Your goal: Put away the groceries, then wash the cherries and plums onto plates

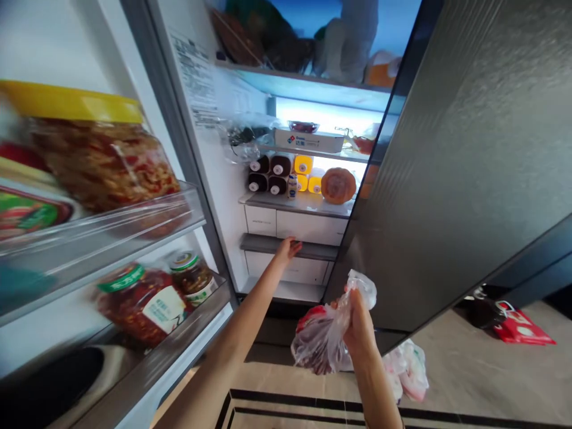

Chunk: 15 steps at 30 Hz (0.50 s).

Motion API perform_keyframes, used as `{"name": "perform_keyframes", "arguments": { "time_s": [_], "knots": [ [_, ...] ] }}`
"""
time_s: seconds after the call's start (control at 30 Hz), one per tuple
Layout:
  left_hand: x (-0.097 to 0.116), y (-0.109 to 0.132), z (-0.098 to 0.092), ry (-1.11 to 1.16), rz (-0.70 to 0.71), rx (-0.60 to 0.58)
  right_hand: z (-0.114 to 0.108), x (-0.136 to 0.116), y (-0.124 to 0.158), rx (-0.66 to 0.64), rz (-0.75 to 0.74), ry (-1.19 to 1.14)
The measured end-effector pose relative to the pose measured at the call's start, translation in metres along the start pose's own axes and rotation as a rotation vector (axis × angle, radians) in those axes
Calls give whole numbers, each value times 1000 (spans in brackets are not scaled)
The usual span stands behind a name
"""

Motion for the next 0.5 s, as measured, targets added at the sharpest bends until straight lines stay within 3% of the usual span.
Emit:
{"name": "perform_keyframes", "arguments": {
  "time_s": [0.07, 0.23, 0.3, 0.37, 0.5],
  "knots": [
    [-15, -2, -18, -14, -10, 53, -6, -2, -1, 17, 52, -49],
    [-69, 28, -107, -61, -73, 275, -20, 3, -3, 80, 122, -52],
    [-89, 31, -130, -79, -132, 333, -25, 7, -4, 113, 154, -56],
    [-106, 24, -140, -74, -162, 337, -28, 9, -6, 131, 173, -64],
    [-124, 3, -141, -26, -145, 286, -31, 8, -9, 136, 166, -39]
  ]
}}
Point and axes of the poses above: each hand's wrist, its own y-axis away from the middle knuckle, its own z-axis out of the palm, x = y × z, the point moved 3 cm from there along -y, towards the middle knuckle, and after that the axes turned 15 degrees about z, right-handed, at the moved point
